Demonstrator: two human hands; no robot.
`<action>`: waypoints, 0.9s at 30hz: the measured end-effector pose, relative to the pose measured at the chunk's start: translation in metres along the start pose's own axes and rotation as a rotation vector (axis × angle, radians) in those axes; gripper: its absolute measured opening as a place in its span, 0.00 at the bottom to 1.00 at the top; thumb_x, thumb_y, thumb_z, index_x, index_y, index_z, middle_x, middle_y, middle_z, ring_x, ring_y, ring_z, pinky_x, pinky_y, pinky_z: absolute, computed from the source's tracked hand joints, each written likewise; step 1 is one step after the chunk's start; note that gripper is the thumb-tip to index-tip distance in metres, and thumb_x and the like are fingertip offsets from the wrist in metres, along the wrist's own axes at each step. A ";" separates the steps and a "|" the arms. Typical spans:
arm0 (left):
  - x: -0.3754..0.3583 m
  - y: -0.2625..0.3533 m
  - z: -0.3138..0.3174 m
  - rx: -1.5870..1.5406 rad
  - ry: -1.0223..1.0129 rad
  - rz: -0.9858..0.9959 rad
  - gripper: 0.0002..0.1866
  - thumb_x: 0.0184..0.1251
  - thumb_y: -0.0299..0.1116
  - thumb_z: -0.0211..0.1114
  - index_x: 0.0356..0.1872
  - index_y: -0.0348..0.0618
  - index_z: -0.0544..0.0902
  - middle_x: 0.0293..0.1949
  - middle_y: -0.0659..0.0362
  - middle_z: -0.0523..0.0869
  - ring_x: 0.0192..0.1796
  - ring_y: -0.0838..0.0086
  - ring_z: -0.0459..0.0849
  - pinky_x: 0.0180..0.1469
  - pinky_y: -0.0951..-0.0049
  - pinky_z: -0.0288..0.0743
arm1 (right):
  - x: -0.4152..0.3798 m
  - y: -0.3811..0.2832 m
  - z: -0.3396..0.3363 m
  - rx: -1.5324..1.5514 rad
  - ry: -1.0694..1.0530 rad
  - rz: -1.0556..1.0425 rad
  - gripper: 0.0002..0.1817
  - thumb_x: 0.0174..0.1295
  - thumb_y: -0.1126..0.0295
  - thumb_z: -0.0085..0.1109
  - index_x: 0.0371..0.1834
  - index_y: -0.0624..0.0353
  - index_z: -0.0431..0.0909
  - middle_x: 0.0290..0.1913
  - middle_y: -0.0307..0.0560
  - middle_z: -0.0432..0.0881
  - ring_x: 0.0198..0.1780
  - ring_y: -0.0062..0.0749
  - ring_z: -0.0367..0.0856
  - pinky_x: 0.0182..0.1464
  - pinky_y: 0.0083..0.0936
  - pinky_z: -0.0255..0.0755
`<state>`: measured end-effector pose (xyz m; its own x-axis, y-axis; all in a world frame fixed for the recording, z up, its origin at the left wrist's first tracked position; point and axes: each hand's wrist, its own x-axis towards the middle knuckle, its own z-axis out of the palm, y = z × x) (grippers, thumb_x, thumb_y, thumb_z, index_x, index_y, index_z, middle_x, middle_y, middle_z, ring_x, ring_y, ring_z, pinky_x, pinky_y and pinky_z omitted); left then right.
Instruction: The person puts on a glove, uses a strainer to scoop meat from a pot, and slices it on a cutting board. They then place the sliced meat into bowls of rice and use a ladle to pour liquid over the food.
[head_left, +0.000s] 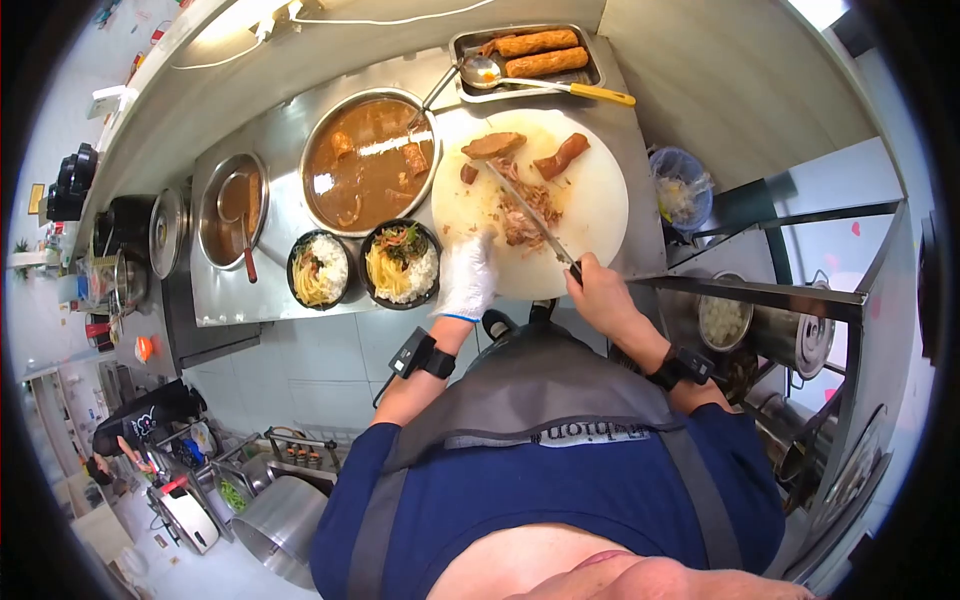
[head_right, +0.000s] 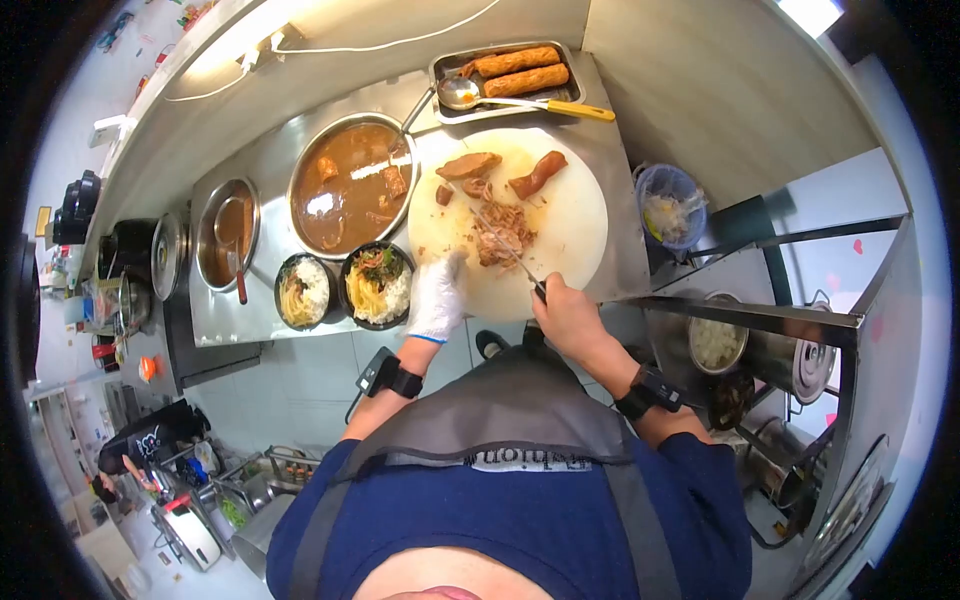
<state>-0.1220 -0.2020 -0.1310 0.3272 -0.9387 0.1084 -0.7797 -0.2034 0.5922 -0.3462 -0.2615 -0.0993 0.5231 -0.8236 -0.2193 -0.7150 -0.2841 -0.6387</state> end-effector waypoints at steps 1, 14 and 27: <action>-0.002 -0.004 0.002 0.017 0.031 0.031 0.10 0.57 0.24 0.61 0.40 0.42 0.84 0.31 0.44 0.85 0.36 0.48 0.85 0.42 0.50 0.78 | 0.002 0.003 0.011 -0.037 -0.042 0.005 0.16 0.67 0.63 0.57 0.37 0.67 0.68 0.25 0.67 0.81 0.31 0.66 0.81 0.34 0.53 0.75; -0.017 -0.003 -0.009 0.063 0.025 0.038 0.10 0.57 0.26 0.62 0.40 0.41 0.85 0.32 0.44 0.85 0.38 0.47 0.84 0.43 0.49 0.76 | 0.001 -0.010 0.016 -0.049 -0.127 -0.036 0.15 0.67 0.63 0.56 0.38 0.66 0.69 0.27 0.66 0.81 0.32 0.65 0.82 0.36 0.53 0.75; -0.009 0.004 0.002 0.145 -0.053 0.090 0.04 0.57 0.29 0.63 0.33 0.44 0.83 0.27 0.48 0.84 0.33 0.50 0.84 0.40 0.51 0.77 | -0.004 0.006 0.020 0.007 -0.067 0.083 0.15 0.66 0.64 0.58 0.38 0.67 0.68 0.29 0.69 0.81 0.35 0.68 0.81 0.37 0.56 0.73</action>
<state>-0.1292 -0.1950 -0.1311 0.2272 -0.9674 0.1116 -0.8747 -0.1524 0.4600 -0.3431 -0.2504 -0.1172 0.4922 -0.8093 -0.3206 -0.7541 -0.2124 -0.6215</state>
